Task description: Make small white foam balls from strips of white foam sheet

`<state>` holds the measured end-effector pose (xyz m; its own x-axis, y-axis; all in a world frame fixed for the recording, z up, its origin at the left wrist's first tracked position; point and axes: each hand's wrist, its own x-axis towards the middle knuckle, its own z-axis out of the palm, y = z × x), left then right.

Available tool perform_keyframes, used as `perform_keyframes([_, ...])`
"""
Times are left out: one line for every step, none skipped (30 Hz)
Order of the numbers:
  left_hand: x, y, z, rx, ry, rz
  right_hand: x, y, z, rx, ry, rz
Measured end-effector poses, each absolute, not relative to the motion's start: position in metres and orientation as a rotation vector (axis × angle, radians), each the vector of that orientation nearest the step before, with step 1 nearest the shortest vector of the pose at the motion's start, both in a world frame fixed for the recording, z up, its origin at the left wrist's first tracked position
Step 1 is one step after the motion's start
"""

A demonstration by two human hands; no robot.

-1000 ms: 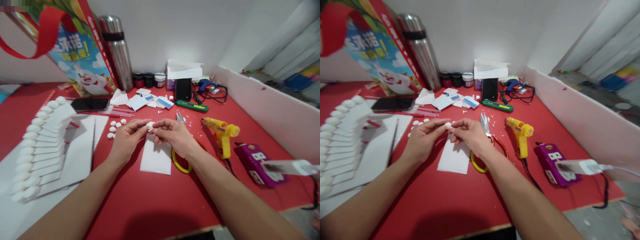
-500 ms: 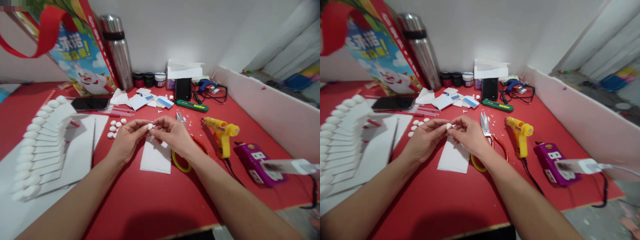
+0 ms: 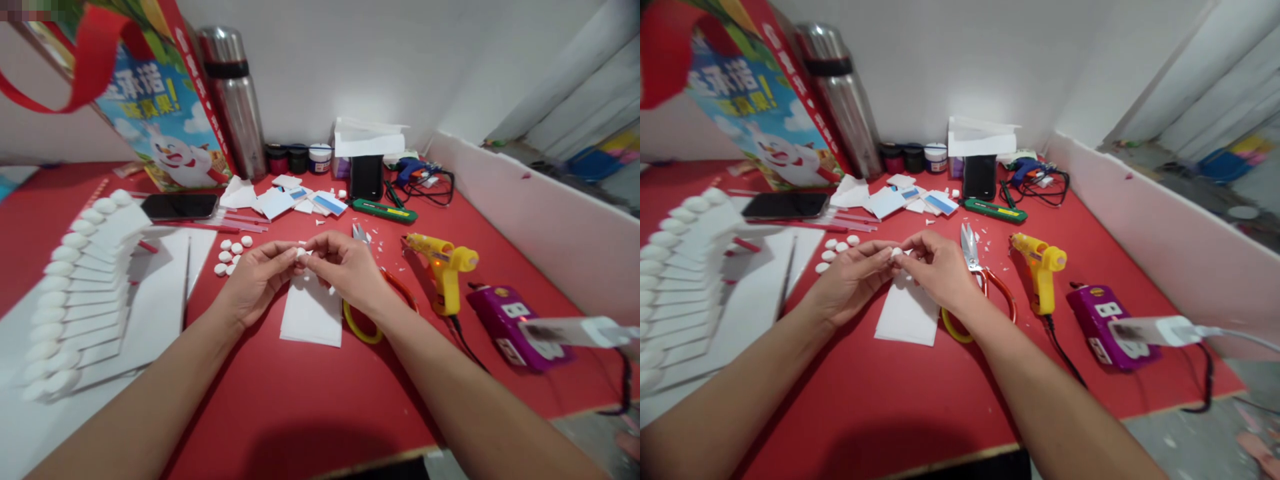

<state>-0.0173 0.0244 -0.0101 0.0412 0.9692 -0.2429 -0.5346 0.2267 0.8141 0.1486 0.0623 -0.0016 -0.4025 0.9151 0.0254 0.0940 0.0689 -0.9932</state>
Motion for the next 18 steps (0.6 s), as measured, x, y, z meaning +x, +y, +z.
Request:
perform_keyframes([-0.0173,0.0244,-0.0099,0.600,0.911,1.264,0.1485,0.0621,-0.0012,-1.032,-1.610,1.416])
perform_keyframes([-0.0173,0.0245,-0.0098,0.596,0.908,1.263,0.1483,0.0620,-0.0009,-1.035,-1.605,1.415])
perform_keyframes([-0.0175,0.0247,-0.0097,0.590,0.904,1.261,0.1482,0.0618,-0.0006,-1.036,-1.602,1.418])
perform_keyframes([-0.0178,0.0249,-0.0097,0.580,0.898,1.260,0.1482,0.0616,-0.0003,-1.035,-1.599,1.423])
perform_keyframes([-0.0182,0.0251,-0.0098,0.568,0.892,1.261,0.1483,0.0615,0.0000,-1.033,-1.597,1.428])
perform_keyframes([-0.0188,0.0254,-0.0101,0.554,0.887,1.260,0.1485,0.0615,0.0004,-1.032,-1.596,1.429])
perform_keyframes([-0.0195,0.0257,-0.0106,0.539,0.884,1.259,0.1487,0.0614,0.0009,-1.034,-1.597,1.428])
perform_keyframes([-0.0203,0.0260,-0.0112,0.523,0.884,1.257,0.1491,0.0615,0.0016,-1.038,-1.601,1.424])
perform_keyframes([-0.0212,0.0264,-0.0118,0.506,0.885,1.254,0.1494,0.0615,0.0022,-1.044,-1.605,1.419])
perform_keyframes([-0.0220,0.0267,-0.0125,0.492,0.886,1.250,0.1498,0.0615,0.0028,-1.047,-1.611,1.418])
perform_keyframes([-0.0227,0.0270,-0.0130,0.479,0.885,1.247,0.1501,0.0614,0.0031,-1.047,-1.620,1.423])
perform_keyframes([-0.0232,0.0272,-0.0135,0.469,0.882,1.247,0.1504,0.0613,0.0031,-1.039,-1.633,1.427])
perform_keyframes([-0.0234,0.0274,-0.0139,0.462,0.879,1.250,0.1507,0.0611,0.0027,-1.026,-1.653,1.419])
perform_keyframes([-0.0232,0.0275,-0.0142,0.460,0.879,1.254,0.1508,0.0609,0.0018,-1.008,-1.684,1.391])
perform_keyframes([-0.0228,0.0274,-0.0145,0.463,0.884,1.259,0.1509,0.0605,0.0007,-0.990,-1.728,1.335])
perform_keyframes([-0.0222,0.0272,-0.0148,0.470,0.892,1.263,0.1510,0.0599,-0.0006,-0.972,-1.783,1.246])
perform_keyframes([-0.0215,0.0269,-0.0153,0.481,0.903,1.269,0.1510,0.0593,-0.0019,-0.956,-1.847,1.130])
perform_keyframes([-0.0207,0.0264,-0.0159,0.496,0.916,1.273,0.1511,0.0585,-0.0030,-0.941,-1.915,0.997])
